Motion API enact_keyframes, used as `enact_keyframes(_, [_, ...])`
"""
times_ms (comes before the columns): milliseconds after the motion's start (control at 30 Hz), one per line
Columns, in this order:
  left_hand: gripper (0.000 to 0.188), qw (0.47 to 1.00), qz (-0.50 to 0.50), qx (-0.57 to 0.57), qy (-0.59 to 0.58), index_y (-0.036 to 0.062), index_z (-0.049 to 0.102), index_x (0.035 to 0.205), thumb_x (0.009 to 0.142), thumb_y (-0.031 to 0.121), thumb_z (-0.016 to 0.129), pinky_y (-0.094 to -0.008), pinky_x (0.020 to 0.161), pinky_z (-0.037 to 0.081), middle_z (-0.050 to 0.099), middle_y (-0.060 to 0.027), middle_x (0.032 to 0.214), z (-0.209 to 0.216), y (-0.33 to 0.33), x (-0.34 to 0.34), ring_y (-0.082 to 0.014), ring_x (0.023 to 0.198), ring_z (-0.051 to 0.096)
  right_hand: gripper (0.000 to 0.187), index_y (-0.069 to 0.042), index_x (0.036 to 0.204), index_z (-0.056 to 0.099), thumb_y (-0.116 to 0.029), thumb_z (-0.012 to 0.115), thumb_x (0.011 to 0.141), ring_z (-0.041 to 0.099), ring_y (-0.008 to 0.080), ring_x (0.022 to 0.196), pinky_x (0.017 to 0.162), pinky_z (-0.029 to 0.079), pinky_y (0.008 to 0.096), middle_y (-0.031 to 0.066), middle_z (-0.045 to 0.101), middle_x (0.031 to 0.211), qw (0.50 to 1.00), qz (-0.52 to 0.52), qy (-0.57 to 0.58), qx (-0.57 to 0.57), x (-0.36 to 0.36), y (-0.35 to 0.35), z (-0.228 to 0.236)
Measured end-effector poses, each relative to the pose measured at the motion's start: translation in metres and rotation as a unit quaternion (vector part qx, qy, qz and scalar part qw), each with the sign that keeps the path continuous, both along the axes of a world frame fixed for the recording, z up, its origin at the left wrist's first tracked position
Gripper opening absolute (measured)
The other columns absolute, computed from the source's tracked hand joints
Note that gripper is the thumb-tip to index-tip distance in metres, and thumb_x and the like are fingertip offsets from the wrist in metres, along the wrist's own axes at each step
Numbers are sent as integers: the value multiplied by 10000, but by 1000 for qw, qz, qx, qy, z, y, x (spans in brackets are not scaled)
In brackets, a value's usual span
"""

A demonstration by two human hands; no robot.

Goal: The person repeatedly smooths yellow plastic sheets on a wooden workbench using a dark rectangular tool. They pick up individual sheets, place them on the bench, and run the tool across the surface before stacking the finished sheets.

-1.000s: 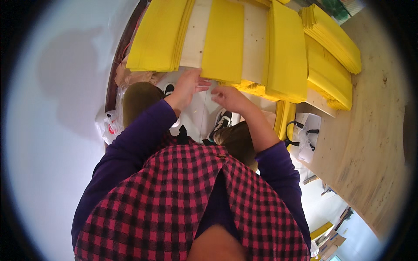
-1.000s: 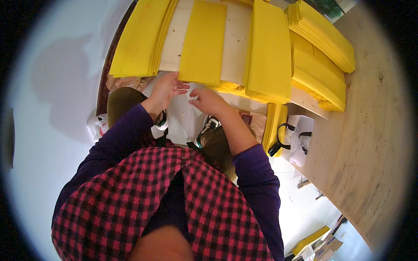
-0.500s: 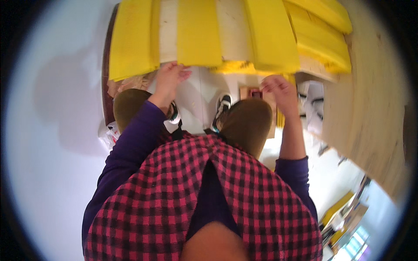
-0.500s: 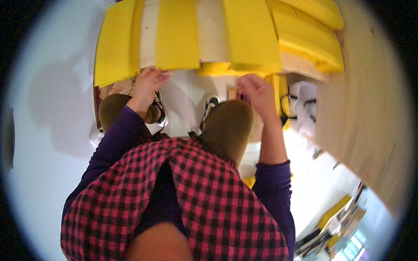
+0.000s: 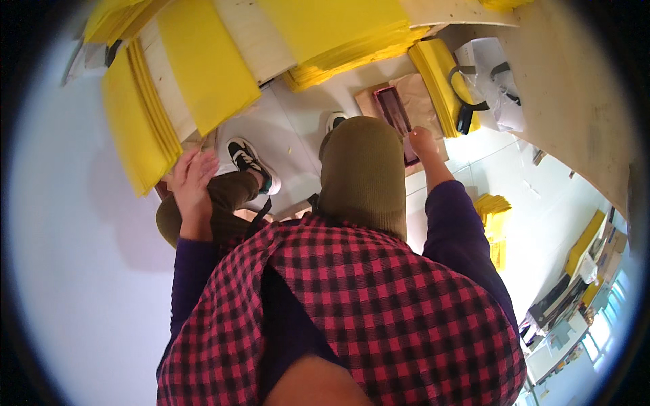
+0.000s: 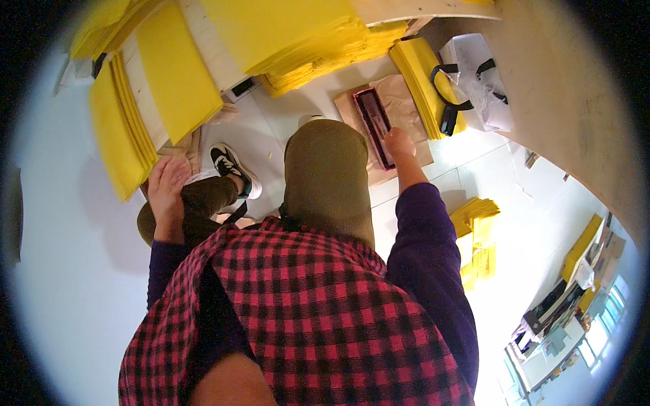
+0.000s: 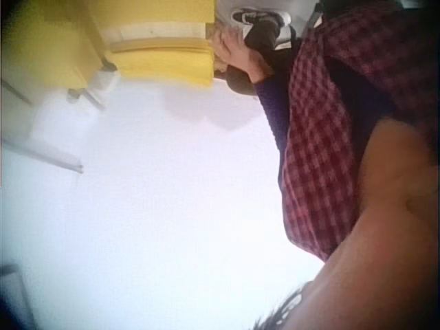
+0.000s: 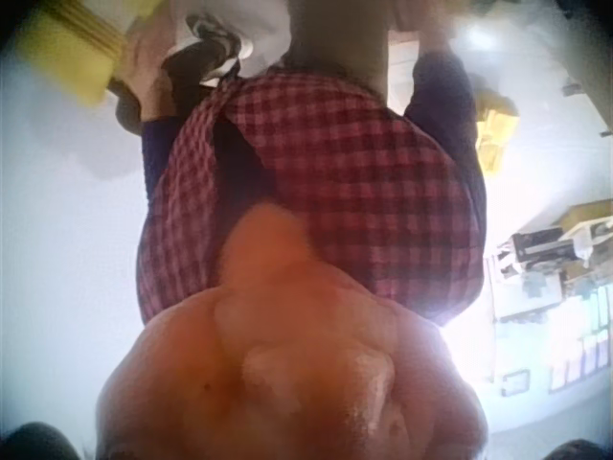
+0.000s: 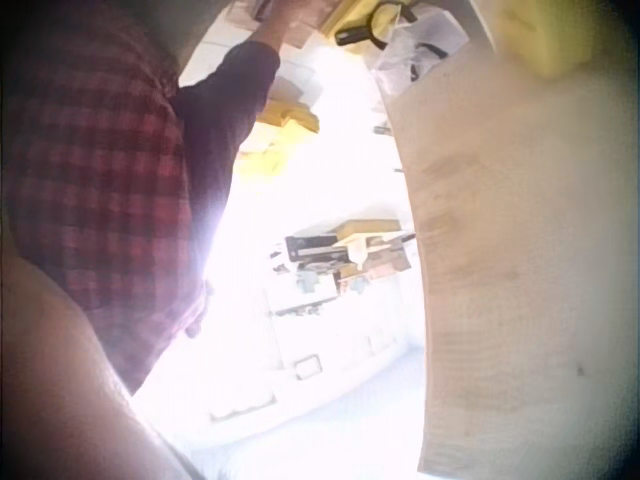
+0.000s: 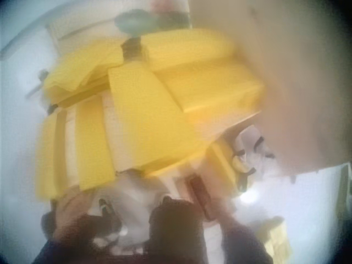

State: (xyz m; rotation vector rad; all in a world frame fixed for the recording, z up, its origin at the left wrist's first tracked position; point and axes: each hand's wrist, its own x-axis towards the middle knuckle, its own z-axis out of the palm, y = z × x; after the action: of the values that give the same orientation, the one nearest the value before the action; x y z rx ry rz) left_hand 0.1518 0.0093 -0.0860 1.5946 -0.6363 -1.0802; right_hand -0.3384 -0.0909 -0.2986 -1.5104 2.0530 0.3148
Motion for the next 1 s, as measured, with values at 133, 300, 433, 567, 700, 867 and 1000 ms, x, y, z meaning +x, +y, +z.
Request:
enact_keyframes(133, [248,996,52,45,-56,-13,474,1120,901,104,475,-302,767,492,593,-155,992,18,13,11,-213,840,602,320,-91,1078,597,-254,419,868,555,322,1051,860,456,429,155,583,1117,995,-14,52,83,13,-5,-31])
enact_keyframes(300, [228,989,72,91,-90,-7,487,1104,908,108,460,-299,763,491,600,-144,981,22,17,17,-204,833,602,328,-85,1059,585,-303,413,884,564,332,1027,856,453,440,162,589,1093,993,-21,60,96,17,-22,-70])
enact_keyframes(433, [250,988,47,107,-99,12,478,1131,907,122,470,-315,772,495,605,-151,1002,18,10,14,-211,853,608,302,-56,1034,592,-254,422,883,575,322,1012,845,462,432,166,600,1068,992,23,41,120,15,-35,-84])
enact_keyframes(567, [256,986,34,119,-108,13,473,1140,911,126,465,-313,776,493,607,-143,996,14,2,6,-207,864,606,270,-39,1002,617,-181,433,865,591,322,982,818,482,416,167,610,1050,995,30,17,94,15,-36,-91])
enact_keyframes(700, [261,986,17,122,-114,10,471,1146,912,126,462,-308,782,489,607,-135,996,11,-7,-1,-200,870,604,258,-21,989,620,-151,445,850,591,339,973,813,486,413,183,611,1037,998,-8,6,65,17,-28,-103])
enact_keyframes(867, [258,988,19,115,-105,6,470,1138,909,127,467,-299,780,485,603,-134,988,11,-7,-9,-195,855,601,260,-18,1010,582,-171,438,858,589,341,974,811,483,425,194,609,1027,998,-4,12,67,13,-27,-103])
enact_keyframes(1000, [261,991,22,101,-91,0,470,1127,903,131,482,-293,766,488,602,-137,979,16,5,-11,-192,839,601,309,-46,1036,541,-292,448,873,589,358,949,793,477,460,190,607,1019,999,4,7,40,7,-17,-89])
